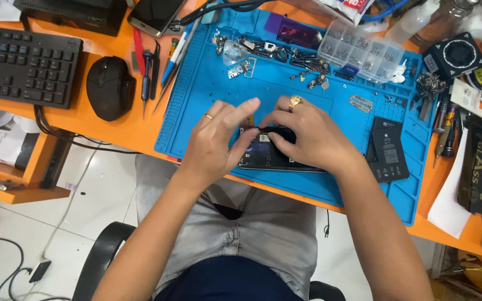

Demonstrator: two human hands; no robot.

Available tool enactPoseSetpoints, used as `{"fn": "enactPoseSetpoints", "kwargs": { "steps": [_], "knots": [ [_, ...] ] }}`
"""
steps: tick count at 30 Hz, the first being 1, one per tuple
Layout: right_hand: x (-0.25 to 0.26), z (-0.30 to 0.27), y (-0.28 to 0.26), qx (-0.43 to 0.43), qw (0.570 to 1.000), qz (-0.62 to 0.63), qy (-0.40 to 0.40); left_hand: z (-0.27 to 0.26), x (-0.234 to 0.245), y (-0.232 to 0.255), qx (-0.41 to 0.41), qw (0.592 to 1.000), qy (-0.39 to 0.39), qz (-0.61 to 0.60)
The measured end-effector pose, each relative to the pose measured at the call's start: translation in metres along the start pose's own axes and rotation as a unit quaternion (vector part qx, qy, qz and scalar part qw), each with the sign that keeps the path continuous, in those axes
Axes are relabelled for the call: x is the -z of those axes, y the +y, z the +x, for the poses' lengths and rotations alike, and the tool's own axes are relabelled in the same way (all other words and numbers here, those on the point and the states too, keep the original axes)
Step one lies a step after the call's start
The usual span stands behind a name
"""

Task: The person uses a screwdriver to work on the back of a disassembled smartphone placed on a blue mat. They briefly use a computer keyboard and mouse before returning to the phone to continue using the screwdriver on its internal components.

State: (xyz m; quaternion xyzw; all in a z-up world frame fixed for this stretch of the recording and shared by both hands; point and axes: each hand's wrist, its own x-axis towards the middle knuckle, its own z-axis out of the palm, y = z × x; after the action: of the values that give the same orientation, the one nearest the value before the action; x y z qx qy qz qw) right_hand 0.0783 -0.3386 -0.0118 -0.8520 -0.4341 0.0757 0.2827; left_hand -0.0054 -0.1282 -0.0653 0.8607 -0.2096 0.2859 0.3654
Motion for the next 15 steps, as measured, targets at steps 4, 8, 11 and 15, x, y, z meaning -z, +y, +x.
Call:
{"fn": "enactPoseSetpoints", "kwargs": {
  "steps": [4, 8, 11, 15],
  "knots": [
    [0.0, -0.001, 0.002, 0.004, 1.0, 0.009, 0.003, 0.004, 0.005, 0.011, 0.027, 0.996, -0.004, -0.079],
    [-0.001, 0.0, 0.0, -0.003, 1.0, -0.009, 0.009, 0.005, 0.006, 0.014, -0.01, 1.0, 0.013, -0.004],
    [-0.001, 0.001, -0.002, -0.012, 1.0, -0.01, 0.008, 0.003, 0.003, 0.012, -0.003, 1.0, 0.012, -0.009],
    [-0.002, -0.001, 0.002, -0.005, 1.0, -0.008, 0.014, 0.002, 0.003, 0.013, 0.011, 0.998, 0.067, -0.002]
  ]
}}
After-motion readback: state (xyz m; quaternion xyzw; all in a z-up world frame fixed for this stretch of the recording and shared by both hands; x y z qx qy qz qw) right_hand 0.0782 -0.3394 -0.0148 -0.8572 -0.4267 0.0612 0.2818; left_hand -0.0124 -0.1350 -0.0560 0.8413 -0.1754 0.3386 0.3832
